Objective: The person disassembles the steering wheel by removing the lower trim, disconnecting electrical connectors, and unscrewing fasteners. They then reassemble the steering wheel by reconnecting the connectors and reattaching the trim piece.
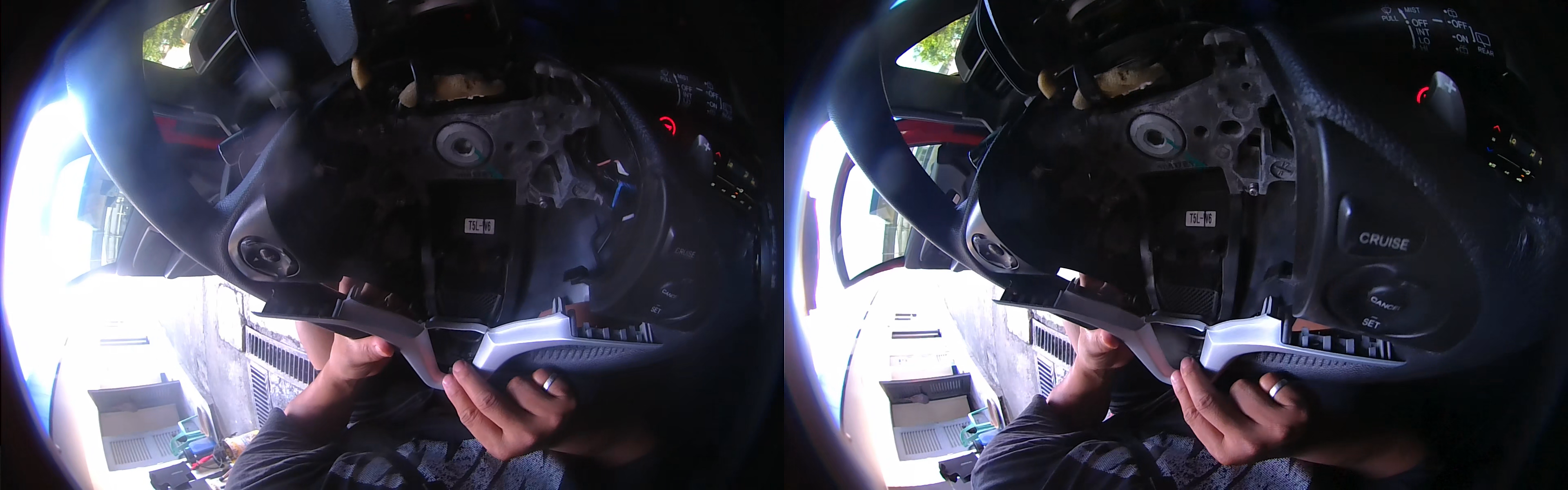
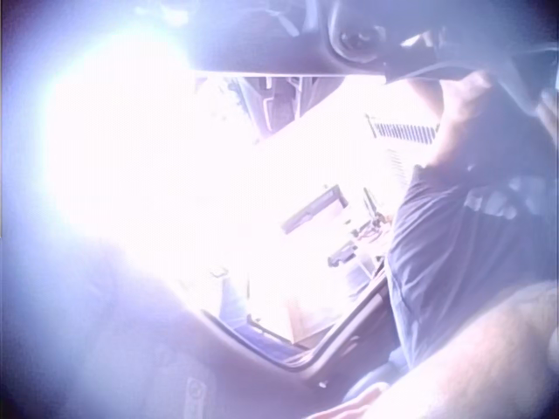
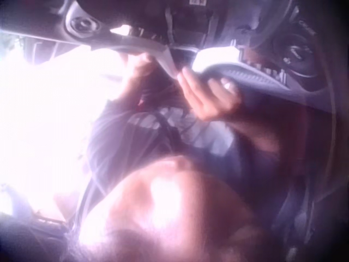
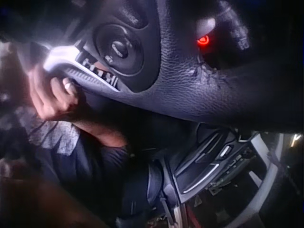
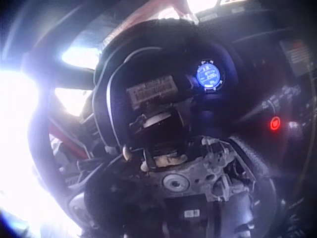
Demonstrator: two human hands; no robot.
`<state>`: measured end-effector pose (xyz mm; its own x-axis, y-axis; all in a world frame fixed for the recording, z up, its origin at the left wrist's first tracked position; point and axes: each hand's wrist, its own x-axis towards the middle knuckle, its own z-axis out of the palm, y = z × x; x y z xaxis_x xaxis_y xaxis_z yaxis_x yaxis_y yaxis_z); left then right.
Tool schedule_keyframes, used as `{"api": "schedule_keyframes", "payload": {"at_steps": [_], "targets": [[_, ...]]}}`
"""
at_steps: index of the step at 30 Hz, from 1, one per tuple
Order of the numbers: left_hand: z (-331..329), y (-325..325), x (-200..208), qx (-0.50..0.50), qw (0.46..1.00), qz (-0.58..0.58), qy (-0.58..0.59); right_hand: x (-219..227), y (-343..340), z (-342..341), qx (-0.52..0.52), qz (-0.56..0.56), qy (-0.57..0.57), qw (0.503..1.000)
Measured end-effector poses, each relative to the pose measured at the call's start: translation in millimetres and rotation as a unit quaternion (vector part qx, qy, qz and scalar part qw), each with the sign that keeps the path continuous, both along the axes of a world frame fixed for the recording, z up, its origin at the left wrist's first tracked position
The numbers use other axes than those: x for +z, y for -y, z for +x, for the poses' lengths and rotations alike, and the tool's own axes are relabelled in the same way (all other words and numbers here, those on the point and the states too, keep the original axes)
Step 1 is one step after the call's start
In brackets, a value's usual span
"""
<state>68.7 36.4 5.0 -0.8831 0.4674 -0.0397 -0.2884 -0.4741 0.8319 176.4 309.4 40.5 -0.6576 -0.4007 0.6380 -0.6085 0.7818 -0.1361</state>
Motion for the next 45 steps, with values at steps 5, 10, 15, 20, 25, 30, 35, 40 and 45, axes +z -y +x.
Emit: {"api": "schedule_keyframes", "payload": {"at_steps": [5, 10, 15, 20, 25, 30, 35, 40, 45], "targets": [[0.8, -1.0, 5.2, 0.014, 0.998, -0.061, 0.014, 3.0, 4.9, -0.5, -0.005, -0.002, 0.007, 1.0], [1.2, -1.2, 1.7, -0.007, 0.998, -0.067, -0.009, 8.9, 5.2, 1.3, 0.034, -0.009, 0.032, 0.999], [-3.6, -7.2, 1.3, -0.019, 0.998, -0.054, -0.015, 15.6, 4.8, -1.4, 0.055, -0.012, 0.048, 0.997], [-5.0, -17.7, 3.6, -0.01, 1.0, -0.009, -0.019, 22.4, 1.8, 1.9, 0.077, -0.052, 0.084, 0.992], [-2.9, -14.3, -7.2, -0.01, 0.999, 0.005, -0.043, 10.7, 2.8, -3.6, 0.059, -0.065, 0.039, 0.995], [-4.1, -17.7, -1.2, -0.005, 0.999, -0.004, -0.042, 24.0, 0.3, -14.8, 0.023, -0.029, 0.008, 0.999], [2.1, -16.7, 3.6, 0.023, 0.999, -0.026, -0.011, 36.0, -2.4, -17.3, 0.018, 0.008, 0.045, 0.999], [4.1, -16.0, 4.9, 0.016, 0.999, -0.031, 0.006, 23.1, 0.6, -17.7, 0.023, 0.002, 0.006, 1.0], [11.7, -6.7, 4.4, -0.003, 0.998, -0.067, 0.018, 5.4, 1.7, -16.3, 0.042, 0.019, -0.036, 0.998]]}}
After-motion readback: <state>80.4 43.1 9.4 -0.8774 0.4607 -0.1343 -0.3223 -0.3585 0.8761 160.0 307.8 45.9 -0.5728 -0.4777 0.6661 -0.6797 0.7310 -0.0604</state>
